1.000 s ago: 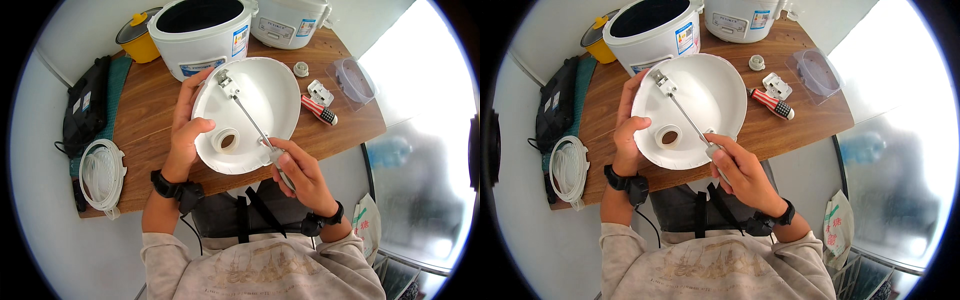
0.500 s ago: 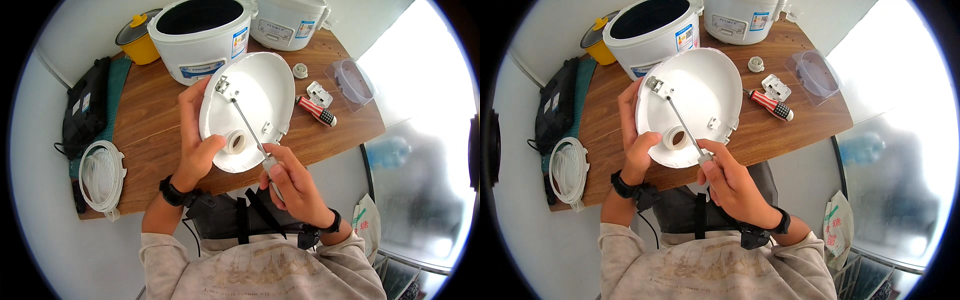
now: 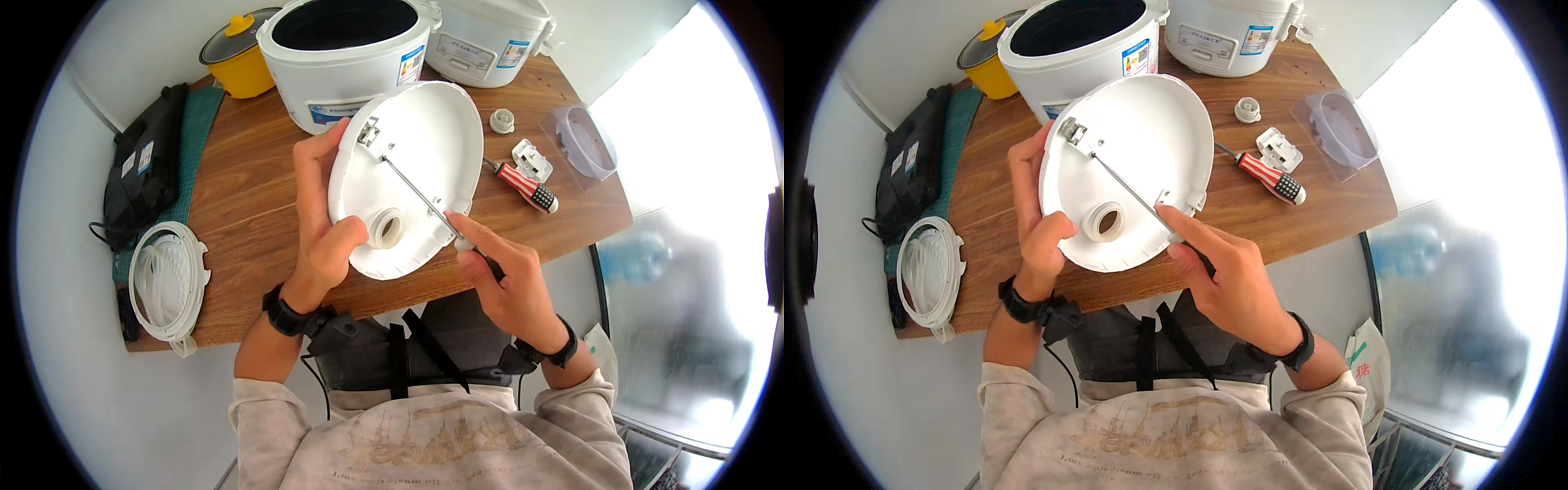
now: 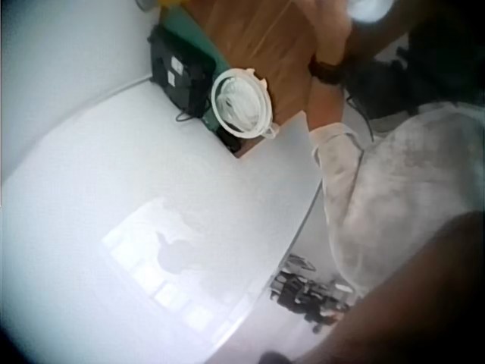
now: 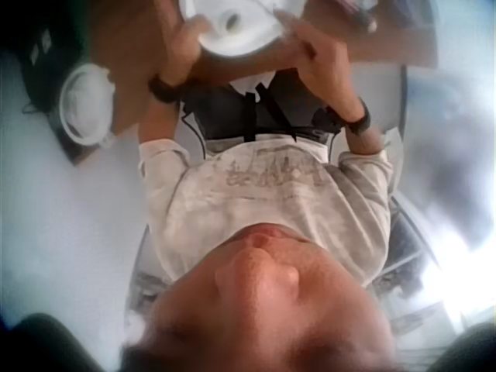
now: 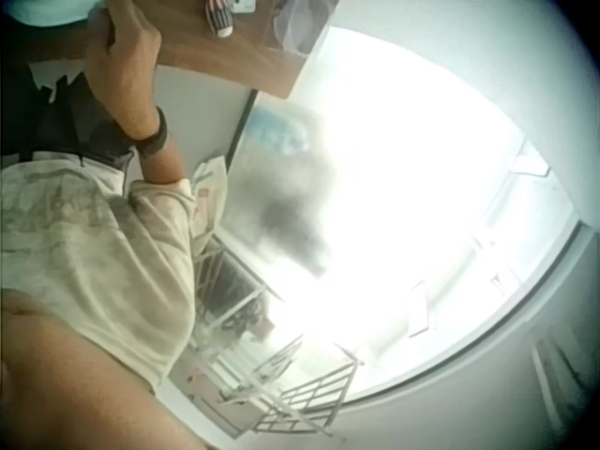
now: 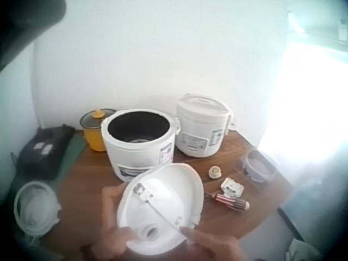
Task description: The person uses a screwdriver to remove screws from a white circular plastic lid, then separates the lid into two parts and removes a rubber gasket. The person then uses the screwdriver to remove screws from a white plastic bowl-shaped component.
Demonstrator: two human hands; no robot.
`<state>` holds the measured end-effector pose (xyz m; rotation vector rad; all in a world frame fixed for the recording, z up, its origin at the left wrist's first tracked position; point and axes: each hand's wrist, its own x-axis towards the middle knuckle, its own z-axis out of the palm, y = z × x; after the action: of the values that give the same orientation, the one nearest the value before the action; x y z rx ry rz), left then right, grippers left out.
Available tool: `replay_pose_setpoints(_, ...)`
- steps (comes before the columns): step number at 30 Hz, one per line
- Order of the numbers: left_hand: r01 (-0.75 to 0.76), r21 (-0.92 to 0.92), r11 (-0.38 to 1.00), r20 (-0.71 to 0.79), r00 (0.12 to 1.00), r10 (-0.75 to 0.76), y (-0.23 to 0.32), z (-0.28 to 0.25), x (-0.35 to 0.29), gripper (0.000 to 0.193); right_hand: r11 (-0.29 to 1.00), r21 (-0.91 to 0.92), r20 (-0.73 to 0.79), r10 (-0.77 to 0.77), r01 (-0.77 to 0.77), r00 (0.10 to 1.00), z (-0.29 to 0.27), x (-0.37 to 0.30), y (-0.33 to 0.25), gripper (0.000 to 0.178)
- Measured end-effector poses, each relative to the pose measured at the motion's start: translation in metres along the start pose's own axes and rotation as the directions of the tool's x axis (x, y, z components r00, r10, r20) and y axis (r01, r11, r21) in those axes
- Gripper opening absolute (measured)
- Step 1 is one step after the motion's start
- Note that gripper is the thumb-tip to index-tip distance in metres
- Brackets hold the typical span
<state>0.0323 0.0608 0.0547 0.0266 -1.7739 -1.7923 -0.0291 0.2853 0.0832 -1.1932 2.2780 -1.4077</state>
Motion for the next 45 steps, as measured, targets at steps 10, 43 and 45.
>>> replay_pose_setpoints(10,0.071,-0.156,0.985,0.069,0.996,-0.061,0.006,-0.001,0.003,0.091,0.71,-0.657,0.115,-0.239,0.254,0.964,-0.043,0.022,-0.005,0.049)
replay_pose_setpoints(43,-0.028,-0.044,0.999,-0.003,1.0,0.028,-0.003,0.001,0.004,0.092,0.55,0.727,0.289,0.298,-0.411,0.91,0.022,-0.022,-0.005,0.043)
replay_pose_setpoints(45,-0.029,-0.038,0.999,-0.006,1.0,0.029,-0.005,0.0,0.003,0.093,0.547,0.728,0.293,0.296,-0.412,0.909,0.023,-0.022,-0.006,0.042)
